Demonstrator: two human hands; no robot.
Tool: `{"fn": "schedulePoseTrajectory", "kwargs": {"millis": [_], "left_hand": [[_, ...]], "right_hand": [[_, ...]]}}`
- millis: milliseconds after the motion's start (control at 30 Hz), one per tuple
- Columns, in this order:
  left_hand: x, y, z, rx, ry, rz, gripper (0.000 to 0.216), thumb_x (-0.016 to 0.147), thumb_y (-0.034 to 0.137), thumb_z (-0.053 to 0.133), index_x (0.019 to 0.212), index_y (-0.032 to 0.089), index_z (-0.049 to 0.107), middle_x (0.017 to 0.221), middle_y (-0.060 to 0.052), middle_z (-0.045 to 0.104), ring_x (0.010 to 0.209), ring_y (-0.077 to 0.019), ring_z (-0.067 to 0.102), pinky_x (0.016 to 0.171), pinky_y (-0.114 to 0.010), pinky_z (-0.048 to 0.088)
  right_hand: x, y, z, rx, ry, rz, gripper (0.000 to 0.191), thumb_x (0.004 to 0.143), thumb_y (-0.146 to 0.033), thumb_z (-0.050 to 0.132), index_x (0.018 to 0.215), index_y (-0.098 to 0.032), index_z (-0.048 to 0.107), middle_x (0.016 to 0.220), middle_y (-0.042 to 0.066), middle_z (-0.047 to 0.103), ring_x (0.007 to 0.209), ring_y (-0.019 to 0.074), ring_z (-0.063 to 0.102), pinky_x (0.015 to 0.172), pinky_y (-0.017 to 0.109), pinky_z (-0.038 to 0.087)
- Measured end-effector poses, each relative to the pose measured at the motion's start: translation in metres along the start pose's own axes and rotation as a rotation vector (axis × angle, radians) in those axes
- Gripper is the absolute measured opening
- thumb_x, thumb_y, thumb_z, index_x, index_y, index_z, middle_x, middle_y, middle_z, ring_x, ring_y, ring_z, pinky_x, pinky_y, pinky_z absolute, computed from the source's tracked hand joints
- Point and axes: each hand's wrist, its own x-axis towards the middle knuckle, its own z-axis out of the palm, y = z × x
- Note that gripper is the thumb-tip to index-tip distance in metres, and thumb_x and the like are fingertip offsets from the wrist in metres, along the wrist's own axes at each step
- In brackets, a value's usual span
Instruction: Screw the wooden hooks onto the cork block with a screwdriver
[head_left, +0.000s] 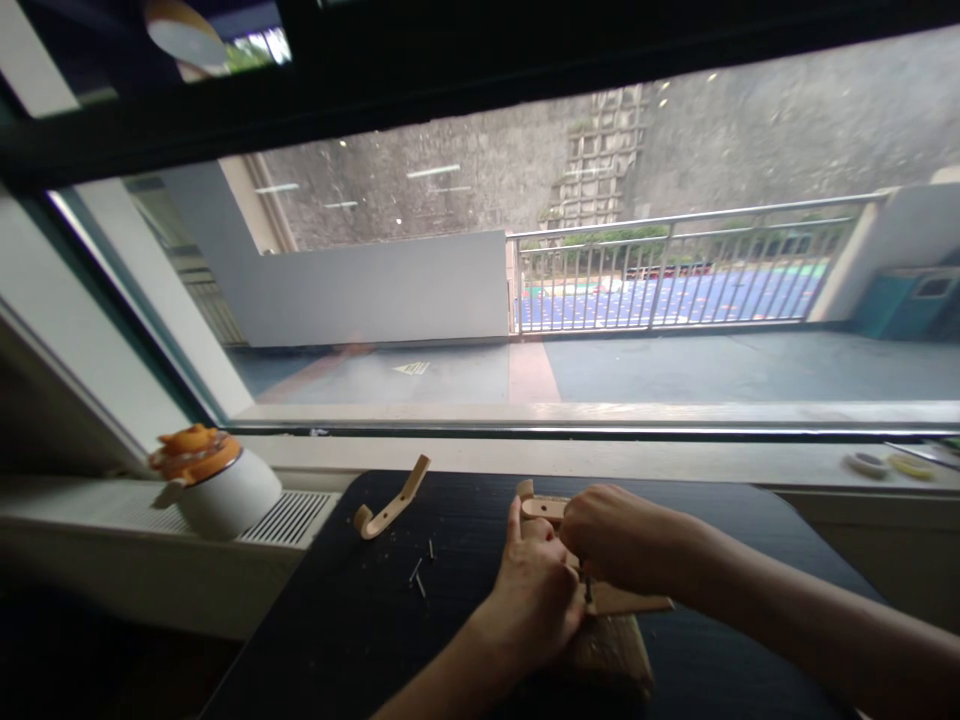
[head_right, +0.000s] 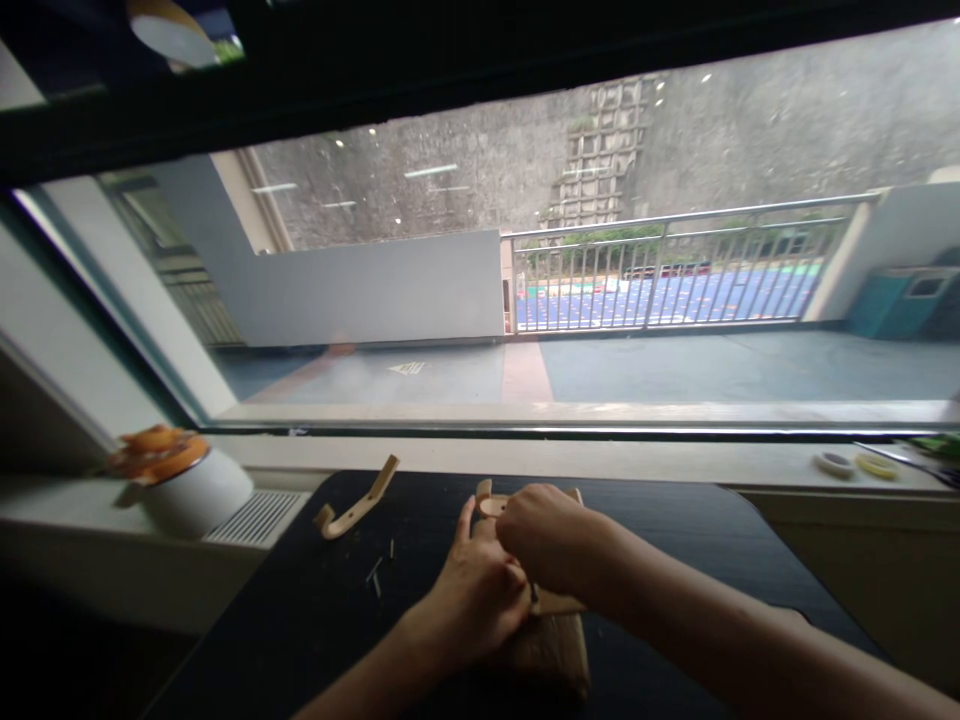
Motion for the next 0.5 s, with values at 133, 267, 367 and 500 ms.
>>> {"fn": "schedulePoseTrajectory", "kwargs": {"millis": [133,267,367,500], "left_hand": [[0.002,0.002,-0.006,-0.065,-0.027,-0.019,0.029,0.076,0.039,0.064,0.101,0.024,0.070,0.114,-0.007,0.065,0.116,-0.0335,0.046,0.109,-0.065,0.006],[0.001,0.010,-0.009,-0.115,0.017,-0.092,0.039,0.077,0.037,0.065,0.115,0.030,0.064,0.127,-0.004,0.058,0.120,-0.0322,0.044,0.111,-0.063,0.005],[0.001,0.015,-0.006,-0.135,0.013,-0.131,0.033,0.077,0.034,0.064,0.109,0.026,0.067,0.119,-0.006,0.061,0.117,-0.0304,0.046,0.111,-0.063,0.003],[0.001,0.018,-0.003,-0.144,0.014,-0.162,0.024,0.076,0.037,0.066,0.096,0.023,0.070,0.109,-0.006,0.065,0.113,-0.0298,0.048,0.110,-0.065,0.003]], "right_hand": [[-0.002,-0.004,-0.003,0.058,0.026,0.033,0.013,0.074,-0.007,0.061,0.079,-0.014,0.071,0.077,0.009,0.072,0.074,0.0229,0.068,0.052,0.026,0.033],[-0.012,-0.005,-0.003,0.110,0.086,0.102,0.018,0.075,-0.009,0.059,0.091,-0.013,0.066,0.081,0.010,0.071,0.074,0.0239,0.068,0.054,0.027,0.038],[-0.019,-0.003,-0.002,0.148,0.128,0.120,0.027,0.071,-0.007,0.057,0.097,-0.013,0.062,0.082,0.008,0.071,0.074,0.0238,0.068,0.055,0.027,0.039],[-0.023,0.001,0.003,0.182,0.150,0.076,0.028,0.068,-0.004,0.055,0.093,-0.015,0.060,0.089,0.007,0.071,0.080,0.0231,0.068,0.058,0.028,0.041]]}}
